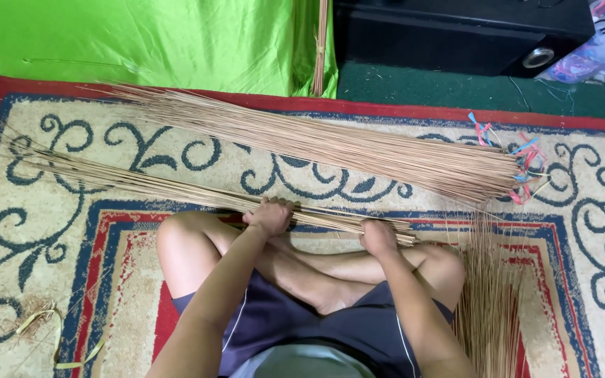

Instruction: Gathering and aligning thin wooden sticks into a bundle and tying them together to create a broom.

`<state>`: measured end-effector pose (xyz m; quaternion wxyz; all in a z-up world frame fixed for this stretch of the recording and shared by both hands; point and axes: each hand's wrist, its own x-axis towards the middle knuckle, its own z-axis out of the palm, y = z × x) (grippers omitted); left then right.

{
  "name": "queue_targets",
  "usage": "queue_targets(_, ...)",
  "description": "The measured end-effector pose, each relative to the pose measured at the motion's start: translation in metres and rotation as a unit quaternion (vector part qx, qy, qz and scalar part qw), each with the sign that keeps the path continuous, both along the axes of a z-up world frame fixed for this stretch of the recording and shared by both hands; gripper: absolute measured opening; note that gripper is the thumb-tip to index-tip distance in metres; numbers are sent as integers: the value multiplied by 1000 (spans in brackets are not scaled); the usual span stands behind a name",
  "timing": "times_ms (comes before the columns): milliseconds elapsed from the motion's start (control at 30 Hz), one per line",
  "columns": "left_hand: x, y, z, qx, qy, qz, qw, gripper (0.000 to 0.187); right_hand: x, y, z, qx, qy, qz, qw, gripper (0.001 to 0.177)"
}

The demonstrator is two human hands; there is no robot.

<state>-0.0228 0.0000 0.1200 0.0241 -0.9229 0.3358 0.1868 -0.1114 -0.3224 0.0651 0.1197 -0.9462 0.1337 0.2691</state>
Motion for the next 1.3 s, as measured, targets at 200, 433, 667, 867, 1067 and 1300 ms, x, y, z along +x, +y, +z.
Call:
queue_targets(200, -10, 0, 62, 16, 4, -8, 1000, 29, -8, 4, 13, 19, -21, 0, 1000, 36)
queue_targets(433, 21, -7, -121, 11, -15, -9, 1000, 27, -12, 13, 44, 44, -87, 19, 995, 39)
queue_targets(667, 20, -10, -134, 5, -22, -12, 1000, 22, -16, 13, 44, 19, -138, 55, 989, 39)
queue_targets(867, 20, -14, -121, 8, -30, -10, 999, 26, -13, 10, 31, 11, -98, 42, 994, 36)
queue_targets(1067, 20, -10, -123, 7, -32, -7, 999, 28, -12, 14, 38, 23, -91, 36, 995, 38)
queue_targets(1300, 10, -7, -55, -7, -15, 4, 1000, 36, -11, 2, 20, 12, -86, 36, 996, 33)
